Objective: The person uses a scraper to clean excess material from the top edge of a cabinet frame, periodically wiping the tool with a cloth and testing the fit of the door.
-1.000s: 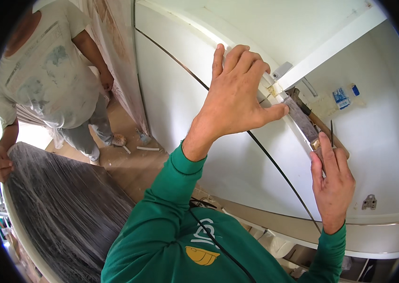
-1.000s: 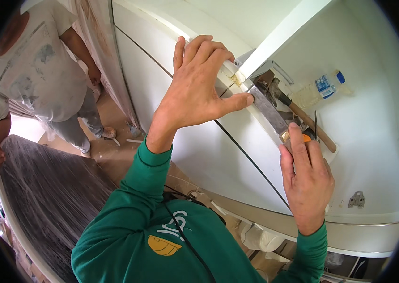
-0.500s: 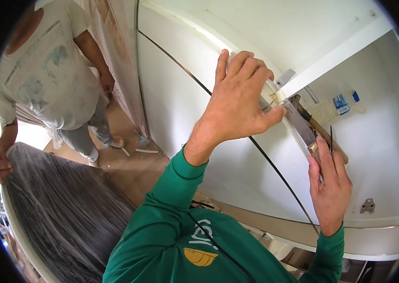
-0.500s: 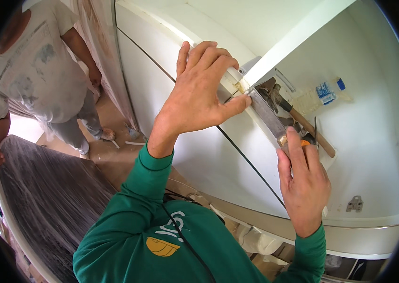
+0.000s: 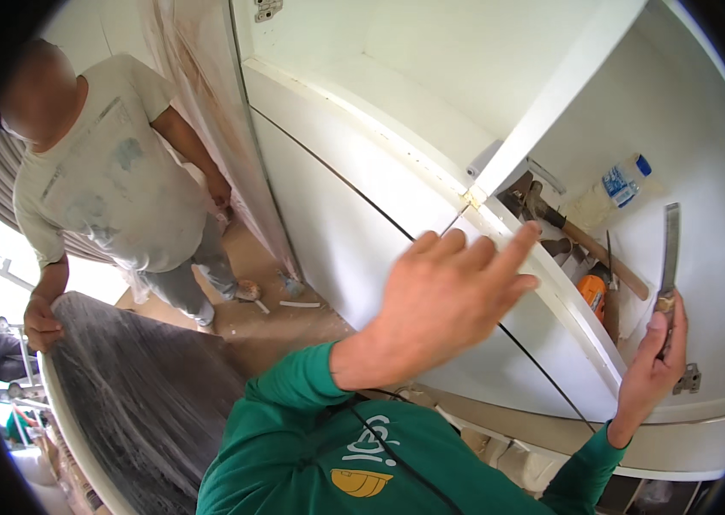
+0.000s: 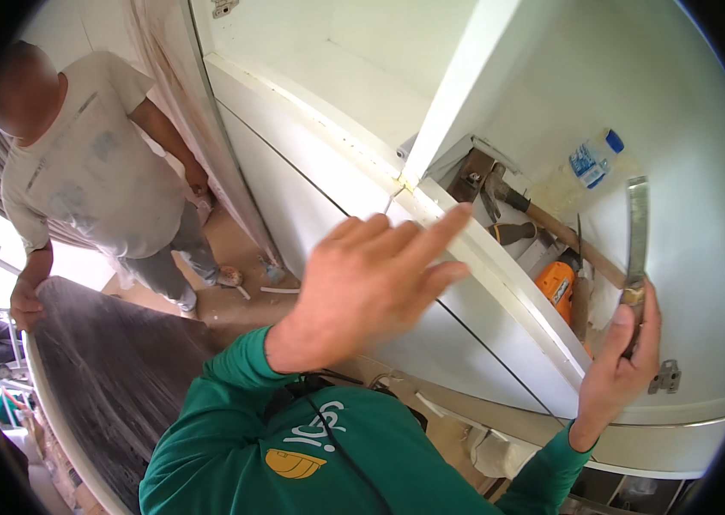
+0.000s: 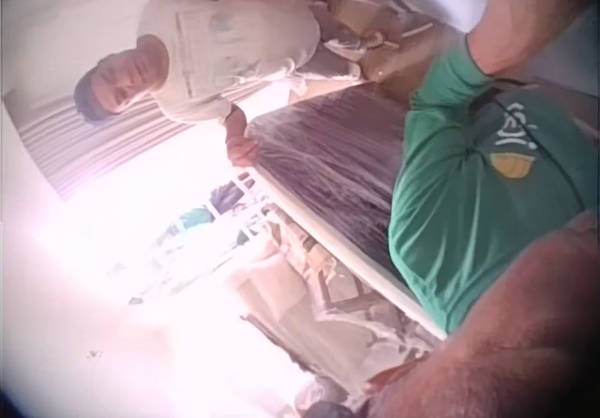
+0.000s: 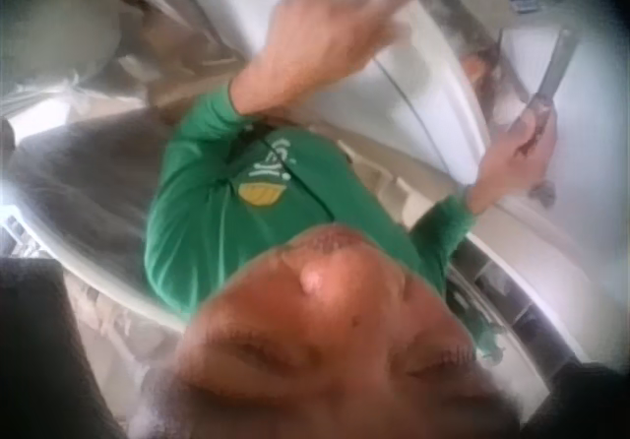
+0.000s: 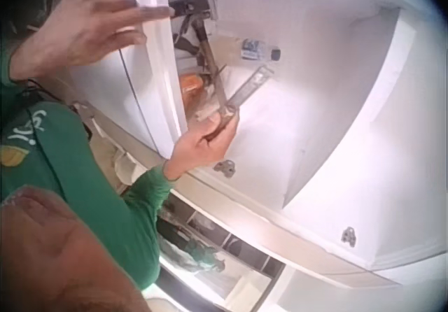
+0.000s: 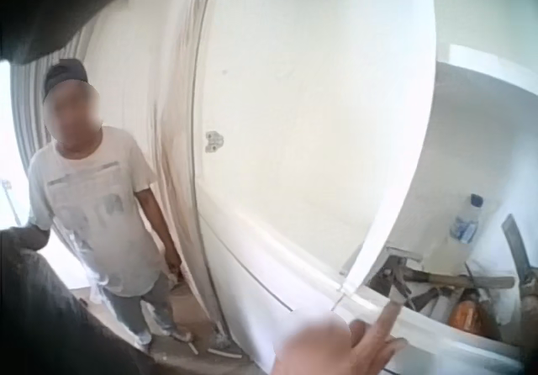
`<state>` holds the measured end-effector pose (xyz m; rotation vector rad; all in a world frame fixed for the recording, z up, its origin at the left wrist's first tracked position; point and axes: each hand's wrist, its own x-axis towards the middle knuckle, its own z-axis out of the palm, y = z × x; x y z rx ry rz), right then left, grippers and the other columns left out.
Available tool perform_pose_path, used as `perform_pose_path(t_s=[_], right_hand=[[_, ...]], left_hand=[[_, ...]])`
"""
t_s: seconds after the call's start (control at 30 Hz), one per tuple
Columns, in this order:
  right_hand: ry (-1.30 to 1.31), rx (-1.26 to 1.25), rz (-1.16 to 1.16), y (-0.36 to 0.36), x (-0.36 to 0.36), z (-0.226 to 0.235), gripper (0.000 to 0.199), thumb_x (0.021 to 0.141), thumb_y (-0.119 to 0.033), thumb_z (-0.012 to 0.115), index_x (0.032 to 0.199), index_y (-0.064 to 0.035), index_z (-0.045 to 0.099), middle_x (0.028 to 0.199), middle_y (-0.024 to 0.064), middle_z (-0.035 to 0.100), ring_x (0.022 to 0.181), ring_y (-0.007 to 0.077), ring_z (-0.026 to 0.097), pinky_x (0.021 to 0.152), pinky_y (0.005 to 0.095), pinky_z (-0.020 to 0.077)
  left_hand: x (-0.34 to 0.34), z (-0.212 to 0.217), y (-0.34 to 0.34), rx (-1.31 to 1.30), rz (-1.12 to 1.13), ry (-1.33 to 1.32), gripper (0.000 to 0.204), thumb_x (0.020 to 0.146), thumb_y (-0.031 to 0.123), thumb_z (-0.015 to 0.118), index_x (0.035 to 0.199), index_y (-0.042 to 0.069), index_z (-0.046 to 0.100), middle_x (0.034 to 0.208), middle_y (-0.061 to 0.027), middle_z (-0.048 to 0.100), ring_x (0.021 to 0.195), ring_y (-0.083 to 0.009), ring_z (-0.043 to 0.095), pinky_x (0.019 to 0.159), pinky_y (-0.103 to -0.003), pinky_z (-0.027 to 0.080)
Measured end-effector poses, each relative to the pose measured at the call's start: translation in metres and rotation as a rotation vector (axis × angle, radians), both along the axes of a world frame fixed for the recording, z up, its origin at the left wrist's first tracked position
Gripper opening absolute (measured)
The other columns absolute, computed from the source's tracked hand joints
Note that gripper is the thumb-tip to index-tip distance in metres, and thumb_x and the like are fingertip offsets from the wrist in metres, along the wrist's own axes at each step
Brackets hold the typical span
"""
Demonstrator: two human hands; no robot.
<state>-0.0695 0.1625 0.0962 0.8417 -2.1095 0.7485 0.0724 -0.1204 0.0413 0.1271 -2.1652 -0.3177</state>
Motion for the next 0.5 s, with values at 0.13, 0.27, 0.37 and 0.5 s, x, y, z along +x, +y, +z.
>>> perform_pose_path(t_s=[0.13,0.27,0.37,0.5], right_hand=[[-0.334,-0.337,-0.053,-0.004,0.008,-0.006,0.04,0.116,-0.021,0.058,0.15,-0.0012,0.065,0.093,-0.0015,0.063,0.064,0.0004,0.038,0.056,0.02,0.0265],[-0.4,-0.36,-0.05,0.01,0.006,-0.015,0.042,0.116,-0.026,0.056,0.152,-0.0052,0.065,0.09,-0.0025,0.059,0.062,0.0014,0.037,0.055,0.0217,0.027],[-0.422,-0.254,-0.037,0.003,0.012,-0.011,0.043,0.115,-0.027,0.057,0.151,-0.0048,0.065,0.091,-0.0024,0.059,0.062,0.0011,0.037,0.054,0.0218,0.0278],[-0.457,-0.22,0.034,0.009,0.008,-0.013,0.045,0.115,-0.029,0.058,0.152,-0.0046,0.064,0.09,-0.003,0.058,0.063,0.0015,0.037,0.055,0.0215,0.0283]], left_hand=[[-0.03,0.013,0.028,-0.037,0.257,-0.277,0.057,0.104,0.052,0.072,0.133,0.002,0.071,0.061,-0.0023,0.059,0.056,-0.0206,0.061,0.056,-0.036,0.048],[-0.031,0.007,0.033,0.059,0.275,-0.22,0.059,0.105,0.056,0.069,0.133,0.005,0.07,0.06,-0.0019,0.058,0.046,-0.019,0.056,0.047,-0.035,0.044],[-0.022,0.016,0.032,0.101,0.365,-0.321,0.057,0.105,0.056,0.069,0.135,0.007,0.07,0.059,-0.001,0.056,0.045,-0.019,0.057,0.047,-0.036,0.044],[-0.024,0.013,0.036,0.044,0.409,-0.328,0.054,0.105,0.055,0.07,0.136,0.011,0.072,0.061,-0.0001,0.054,0.049,-0.0186,0.058,0.049,-0.035,0.045]])
